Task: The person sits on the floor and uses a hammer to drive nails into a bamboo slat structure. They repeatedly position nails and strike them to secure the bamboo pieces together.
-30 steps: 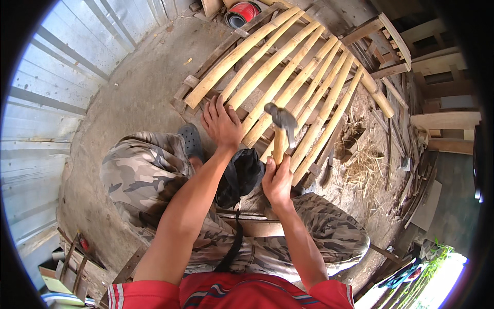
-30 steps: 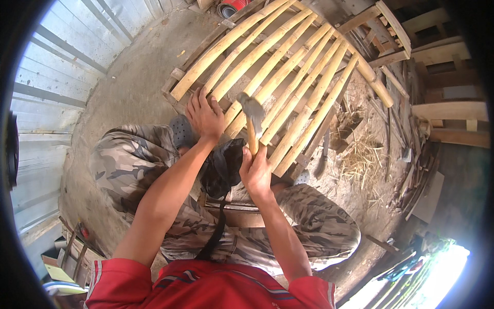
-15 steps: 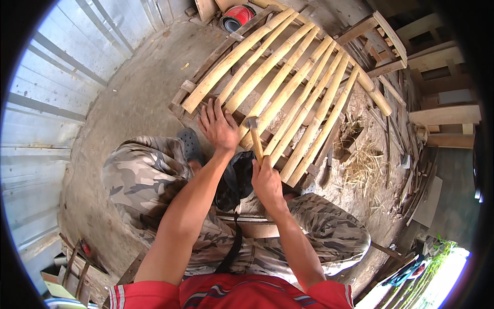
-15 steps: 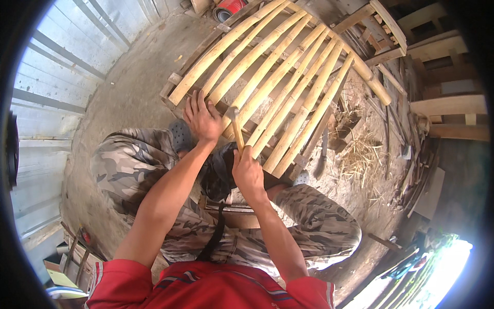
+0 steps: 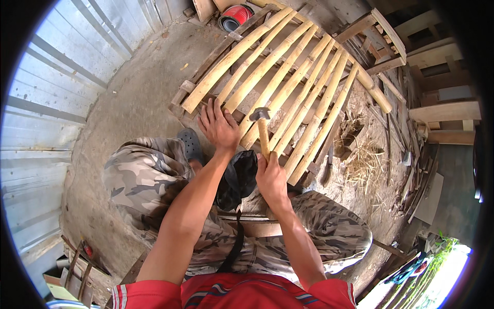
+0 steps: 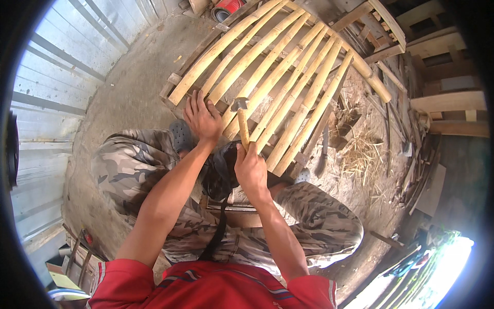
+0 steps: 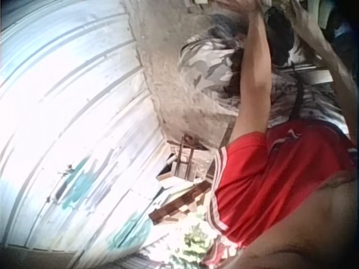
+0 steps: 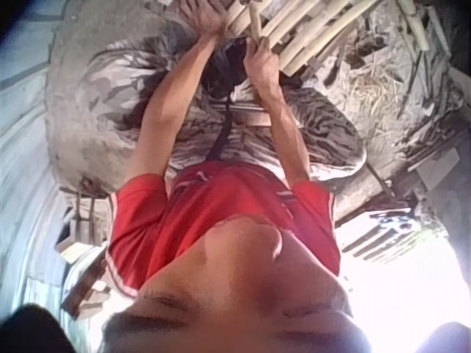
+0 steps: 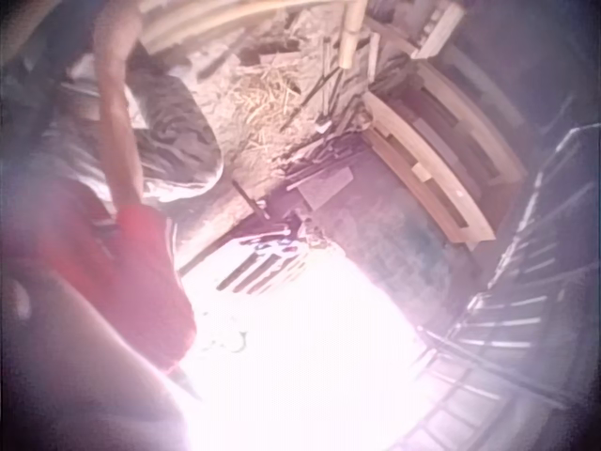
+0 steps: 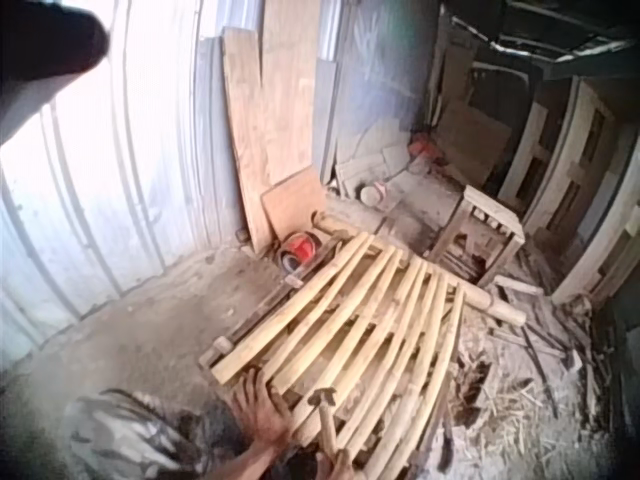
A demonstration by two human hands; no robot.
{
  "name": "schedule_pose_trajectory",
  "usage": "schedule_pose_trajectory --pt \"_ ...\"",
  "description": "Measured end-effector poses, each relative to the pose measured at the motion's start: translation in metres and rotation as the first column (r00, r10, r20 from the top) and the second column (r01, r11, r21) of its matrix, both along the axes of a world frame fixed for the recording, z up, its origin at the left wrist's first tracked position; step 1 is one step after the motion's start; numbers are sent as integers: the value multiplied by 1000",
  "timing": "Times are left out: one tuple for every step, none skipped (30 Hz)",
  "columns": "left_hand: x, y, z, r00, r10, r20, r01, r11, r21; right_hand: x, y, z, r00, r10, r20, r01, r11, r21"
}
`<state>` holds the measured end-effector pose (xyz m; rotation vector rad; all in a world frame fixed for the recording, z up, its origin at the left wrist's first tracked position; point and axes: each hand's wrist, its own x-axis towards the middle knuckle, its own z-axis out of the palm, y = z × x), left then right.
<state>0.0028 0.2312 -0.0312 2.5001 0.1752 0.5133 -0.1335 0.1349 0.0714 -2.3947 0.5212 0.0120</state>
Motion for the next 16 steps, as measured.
schedule_pose_trajectory --pt "-1 1 -1 1000 2 8 -2 1000 -2 -2 1 4 1000 -24 6 24 999 48" --pt "1 1 -2 1000 6 14 -6 1000 -1 -5 3 0 991 -30 134 18 996 88" --pt "1 -2 -1 1000 2 17 -2 1000 -3 -6 3 -3 998 -43 55 38 996 79" --pt "0 -5 0 1000 -2 20 2 1000 -4 -5 4 -7 998 -56 -24 58 996 69" --pt "0 -6 1 1000 -2 14 2 1000 -4 -5 3 -13 992 -70 -103 76 995 57" --pt "2 -5 1 1000 -1 14 1 1000 -6 0 3 -17 993 36 -111 -47 993 -104" --pt "3 -5 2 1000 0 15 0 1000 -8 -1 -1 -17 994 33 -107 -42 996 -82" --pt "0 -6 3 1000 1 -5 -1 1000 -4 -2 -6 -16 994 31 -104 -37 997 -61" --pt "0 -3 0 1000 5 1 -5 1000 3 1 -6 -8 995 36 -97 -40 999 -35" --pt "0 -1 -3 1000 9 8 -9 1000 10 3 -3 4 999 32 -39 -32 999 -21" --pt "2 0 -5 1000 14 14 -14 1000 17 4 -1 8 999 15 30 -15 1000 -3" --pt "-2 -1 -5 1000 12 -13 -12 1000 6 0 1 9 996 -5 87 4 1000 15" --pt "-4 -1 -4 1000 6 -27 -7 1000 -5 -2 4 9 989 -25 143 21 999 34" --pt "-4 -1 -4 999 2 -42 -3 1000 -16 -1 7 7 994 -88 61 81 992 98" --pt "1 -3 1 999 -11 -45 9 1000 -29 1 7 -1 997 -68 -20 69 996 47" --pt "2 -5 5 999 -18 -40 17 999 -31 -2 4 -4 997 -76 -15 76 996 46"
